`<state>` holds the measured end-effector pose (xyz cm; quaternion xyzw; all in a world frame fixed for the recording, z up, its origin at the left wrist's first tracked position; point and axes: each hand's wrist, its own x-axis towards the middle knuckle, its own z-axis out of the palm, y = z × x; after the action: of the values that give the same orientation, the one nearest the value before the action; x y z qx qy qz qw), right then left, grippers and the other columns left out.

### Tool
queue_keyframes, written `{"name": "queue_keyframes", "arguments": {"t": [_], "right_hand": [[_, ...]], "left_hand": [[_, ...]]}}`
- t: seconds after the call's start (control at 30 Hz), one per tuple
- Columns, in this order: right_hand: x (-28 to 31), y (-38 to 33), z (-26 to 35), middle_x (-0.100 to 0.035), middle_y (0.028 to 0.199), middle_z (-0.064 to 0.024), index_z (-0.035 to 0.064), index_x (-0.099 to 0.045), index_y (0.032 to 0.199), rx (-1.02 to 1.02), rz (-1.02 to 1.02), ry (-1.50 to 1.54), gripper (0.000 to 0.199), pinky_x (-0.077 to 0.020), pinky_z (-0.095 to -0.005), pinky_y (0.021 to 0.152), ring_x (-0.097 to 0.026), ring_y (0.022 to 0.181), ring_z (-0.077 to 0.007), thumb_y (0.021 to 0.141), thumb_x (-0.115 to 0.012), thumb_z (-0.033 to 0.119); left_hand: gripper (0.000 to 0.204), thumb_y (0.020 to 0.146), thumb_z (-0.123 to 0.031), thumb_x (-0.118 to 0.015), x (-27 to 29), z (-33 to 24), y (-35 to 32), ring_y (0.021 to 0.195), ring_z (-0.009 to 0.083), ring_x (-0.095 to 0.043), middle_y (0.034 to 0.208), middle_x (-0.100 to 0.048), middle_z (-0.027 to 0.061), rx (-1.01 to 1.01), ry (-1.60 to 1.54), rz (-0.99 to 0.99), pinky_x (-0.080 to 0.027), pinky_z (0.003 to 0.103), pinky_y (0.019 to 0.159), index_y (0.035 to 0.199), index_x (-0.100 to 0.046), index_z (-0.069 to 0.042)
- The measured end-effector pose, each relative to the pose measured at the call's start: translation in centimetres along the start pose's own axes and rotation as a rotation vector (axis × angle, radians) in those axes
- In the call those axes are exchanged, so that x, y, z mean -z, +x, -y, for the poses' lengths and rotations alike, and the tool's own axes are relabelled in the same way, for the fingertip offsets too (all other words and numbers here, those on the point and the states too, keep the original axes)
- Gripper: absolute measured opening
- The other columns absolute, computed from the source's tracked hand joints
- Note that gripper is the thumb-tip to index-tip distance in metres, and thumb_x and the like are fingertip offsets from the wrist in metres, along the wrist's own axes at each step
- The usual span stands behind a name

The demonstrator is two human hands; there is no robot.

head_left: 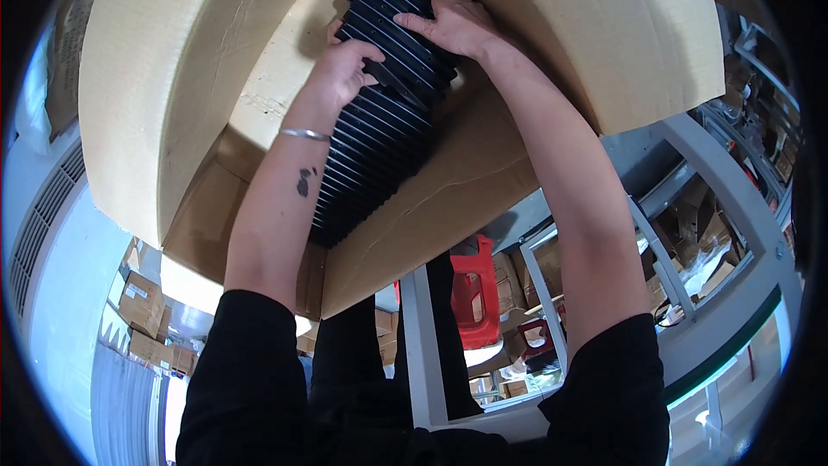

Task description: Organizing and packing black plastic components into a cardboard box on a factory assembly line.

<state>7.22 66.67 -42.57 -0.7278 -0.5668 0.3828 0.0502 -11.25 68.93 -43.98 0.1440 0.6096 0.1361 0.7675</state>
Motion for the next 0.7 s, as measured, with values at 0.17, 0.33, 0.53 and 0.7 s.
{"name": "queue_keyframes", "arguments": {"t": [0.17, 0.33, 0.53, 0.7], "right_hand": [[0.4, -0.1, 0.3, -0.047, 0.125, -0.0198, 0.0123, -0.025, 0.135, -0.024, 0.056, -0.029, 0.077, -0.0372, -0.0435, 0.096, -0.047, 0.114, -0.0351, 0.077, -0.058, 0.053], [2.4, -1.9, 4.3, -0.049, 0.119, -0.0196, 0.0123, -0.031, 0.131, -0.001, -0.029, -0.098, 0.068, -0.0429, -0.0444, 0.089, -0.053, 0.105, -0.036, 0.078, -0.06, 0.044], [5.7, -3.5, 8.2, -0.05, 0.113, -0.0208, 0.0101, -0.037, 0.122, -0.021, -0.053, -0.126, 0.062, -0.0483, -0.0463, 0.078, -0.058, 0.092, -0.0383, 0.074, -0.067, 0.037], [6.1, -4.5, 11.1, -0.052, 0.111, -0.0229, 0.0078, -0.034, 0.126, 0.02, -0.167, -0.408, 0.067, -0.0522, -0.0403, 0.068, -0.06, 0.087, -0.0372, 0.074, -0.066, 0.036]], "left_hand": [[0.016, 0.068, 0.007, -0.054, -0.4, -0.6, 0.3, 0.072, 0.0252, -0.06, 0.079, -0.057, 0.0118, 0.134, -0.061, -0.039, -0.053, 0.049, 0.07, 0.083, -0.055, 0.0], [0.007, 0.071, 0.004, -0.049, 1.3, -1.2, -1.2, 0.067, 0.0243, -0.059, 0.071, -0.057, 0.0127, 0.107, -0.208, -0.032, -0.053, 0.043, 0.073, 0.072, -0.055, 0.001], [0.011, 0.07, 0.005, -0.046, 1.8, -1.9, -3.8, 0.067, 0.0218, -0.058, 0.076, -0.059, 0.011, 0.119, -0.291, 0.119, -0.052, 0.036, 0.069, 0.072, -0.054, -0.001], [0.01, 0.072, 0.001, -0.048, 2.5, -0.6, -4.8, 0.069, 0.0211, -0.059, 0.079, -0.061, 0.0089, 0.109, -0.384, 0.345, -0.052, 0.033, 0.065, 0.076, -0.056, -0.001]]}}
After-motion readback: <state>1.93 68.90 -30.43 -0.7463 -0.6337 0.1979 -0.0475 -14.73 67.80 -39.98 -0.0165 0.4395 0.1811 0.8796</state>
